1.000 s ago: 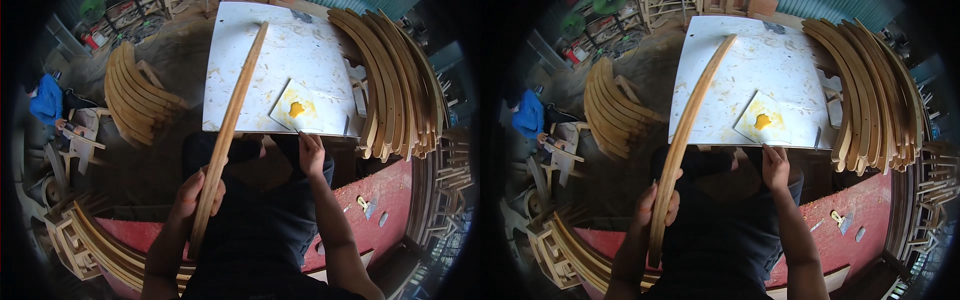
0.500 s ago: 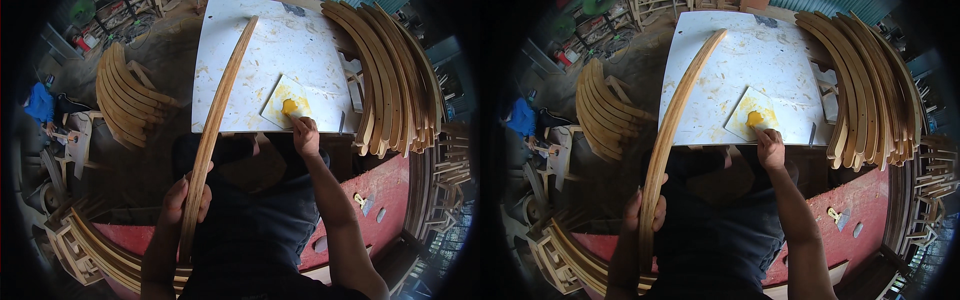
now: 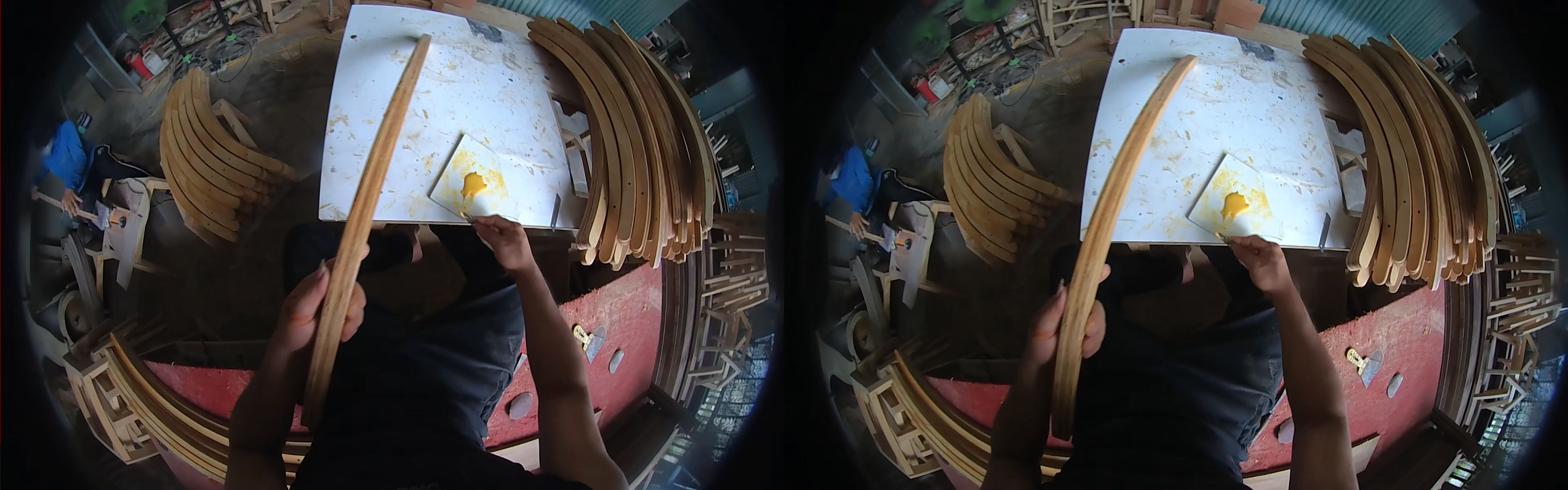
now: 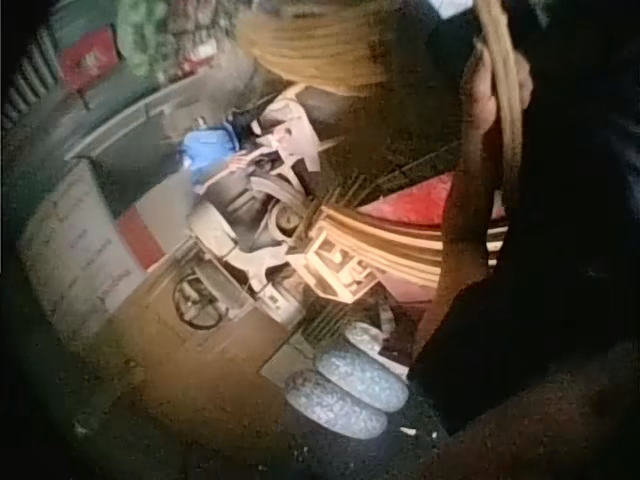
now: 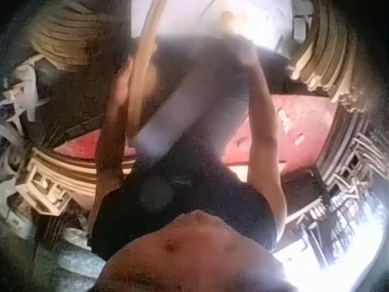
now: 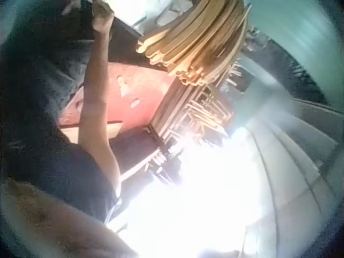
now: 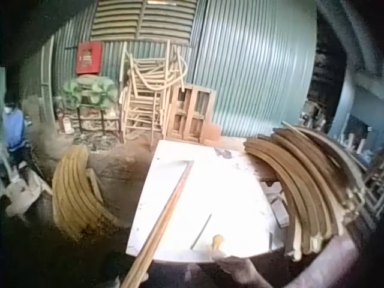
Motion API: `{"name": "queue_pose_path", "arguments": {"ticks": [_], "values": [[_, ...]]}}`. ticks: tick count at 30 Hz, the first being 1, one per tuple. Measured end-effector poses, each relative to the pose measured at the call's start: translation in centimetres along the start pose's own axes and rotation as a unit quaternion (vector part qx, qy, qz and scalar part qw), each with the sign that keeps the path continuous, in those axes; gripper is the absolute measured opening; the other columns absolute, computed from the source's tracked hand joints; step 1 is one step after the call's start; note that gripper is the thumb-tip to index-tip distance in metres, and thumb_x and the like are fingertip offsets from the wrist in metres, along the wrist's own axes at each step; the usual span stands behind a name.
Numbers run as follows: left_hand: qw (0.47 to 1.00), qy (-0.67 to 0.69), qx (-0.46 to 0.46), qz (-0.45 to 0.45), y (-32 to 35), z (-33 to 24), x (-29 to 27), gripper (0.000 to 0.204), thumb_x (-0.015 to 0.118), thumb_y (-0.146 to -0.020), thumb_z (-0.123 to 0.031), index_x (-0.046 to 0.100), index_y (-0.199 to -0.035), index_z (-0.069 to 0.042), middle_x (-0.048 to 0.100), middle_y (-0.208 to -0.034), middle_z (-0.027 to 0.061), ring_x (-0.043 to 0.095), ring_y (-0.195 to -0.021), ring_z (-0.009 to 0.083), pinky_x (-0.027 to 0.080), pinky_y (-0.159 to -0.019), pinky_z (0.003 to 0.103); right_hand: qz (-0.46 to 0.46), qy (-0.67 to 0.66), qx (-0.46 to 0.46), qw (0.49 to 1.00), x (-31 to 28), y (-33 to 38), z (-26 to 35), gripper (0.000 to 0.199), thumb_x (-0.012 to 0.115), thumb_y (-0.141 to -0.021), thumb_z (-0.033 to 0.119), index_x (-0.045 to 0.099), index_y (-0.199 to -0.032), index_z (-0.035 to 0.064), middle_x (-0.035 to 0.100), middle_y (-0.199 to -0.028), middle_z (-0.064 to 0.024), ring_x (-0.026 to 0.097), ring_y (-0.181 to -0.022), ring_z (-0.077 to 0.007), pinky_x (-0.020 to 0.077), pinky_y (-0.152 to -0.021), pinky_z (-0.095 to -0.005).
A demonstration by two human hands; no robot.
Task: Applying glue to curved wooden components for furniture manufacturing.
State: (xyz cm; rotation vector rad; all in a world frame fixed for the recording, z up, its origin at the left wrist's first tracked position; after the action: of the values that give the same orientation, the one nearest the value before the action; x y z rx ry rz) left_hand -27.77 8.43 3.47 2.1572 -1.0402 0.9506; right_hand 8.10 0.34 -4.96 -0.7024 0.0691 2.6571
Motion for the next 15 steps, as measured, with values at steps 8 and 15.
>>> {"name": "queue_pose_path", "arguments": {"ticks": [8,15], "values": [[0.999,-0.028,-0.043,-0.006,-2.4,0.4,3.0,0.046,0.039,-0.109,-0.049,0.056,-0.12,-0.008,0.058,-0.079,0.0046,0.054,-0.06,0.011,0.045,-0.054,0.025,0.073,-0.378,0.059,0.921,3.9,9.1,16.1,0.025,0.056,-0.102,0.004,0.066,-0.124,-0.0038,0.068,-0.108,-0.015,0.073,-0.089,-0.0225,0.0584,-0.083,-0.0321],[0.994,-0.086,-0.039,-0.063,-2.8,1.4,3.6,0.043,0.039,-0.109,-0.048,0.058,-0.109,-0.01,0.057,-0.073,0.0039,0.053,-0.054,0.0117,0.044,-0.05,0.026,0.016,-0.206,-0.088,0.974,5.9,10.3,20.7,0.028,0.058,-0.1,-0.003,0.067,-0.126,-0.0005,0.061,-0.114,-0.0119,0.068,-0.096,-0.018,0.0552,-0.085,-0.0272]]}}
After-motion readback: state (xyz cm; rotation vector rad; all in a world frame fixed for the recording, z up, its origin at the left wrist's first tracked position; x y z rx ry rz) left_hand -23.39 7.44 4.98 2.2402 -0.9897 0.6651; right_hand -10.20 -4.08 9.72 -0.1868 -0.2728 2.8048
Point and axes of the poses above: each hand's wrist, its own y-axis away from the middle knuckle, its own x-axis out of the palm, z = x × y, the point moved 3 cm from there along -y, towards the middle knuckle
